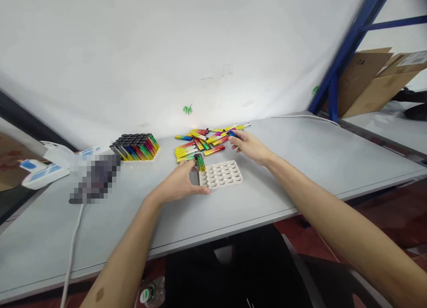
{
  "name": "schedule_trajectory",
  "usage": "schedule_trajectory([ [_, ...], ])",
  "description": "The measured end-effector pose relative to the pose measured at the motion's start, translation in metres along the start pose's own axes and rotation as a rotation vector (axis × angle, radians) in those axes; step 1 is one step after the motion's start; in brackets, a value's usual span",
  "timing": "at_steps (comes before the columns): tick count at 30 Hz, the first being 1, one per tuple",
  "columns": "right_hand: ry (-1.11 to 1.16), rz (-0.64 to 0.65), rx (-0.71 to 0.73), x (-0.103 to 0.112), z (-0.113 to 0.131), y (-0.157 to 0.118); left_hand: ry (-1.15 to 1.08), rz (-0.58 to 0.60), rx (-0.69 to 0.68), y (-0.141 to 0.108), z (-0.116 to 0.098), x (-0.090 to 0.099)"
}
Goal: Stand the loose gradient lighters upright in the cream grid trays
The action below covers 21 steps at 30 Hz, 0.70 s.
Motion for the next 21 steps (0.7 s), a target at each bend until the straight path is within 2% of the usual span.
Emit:
schedule_trajectory([
  [5, 0.049, 0.044, -0.015, -0.006, 0.002, -0.004, 0.009, -0.016, 0.004, 0.0, -0.001, 0.002],
  [12, 0.101, -0.18, -0.08, 0.009, -0.004, -0.004, 0.006, -0.016, -0.008, 0.0, 0.0, 0.002],
  [21, 0.285, -0.082, -0.15, -0.009, -0.01, -0.006, 0.017, -0.006, 0.003, 0.001, 0.002, 0.001],
])
Point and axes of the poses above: each hand's wrist, its own y-axis towards the middle knuckle, its own x-axis out of the back of the hand, z = x × y, the point moved 10 cm from there along y, towards the middle knuckle, and after that the axes turned 3 degrees about -y, right-handed, at the moved point
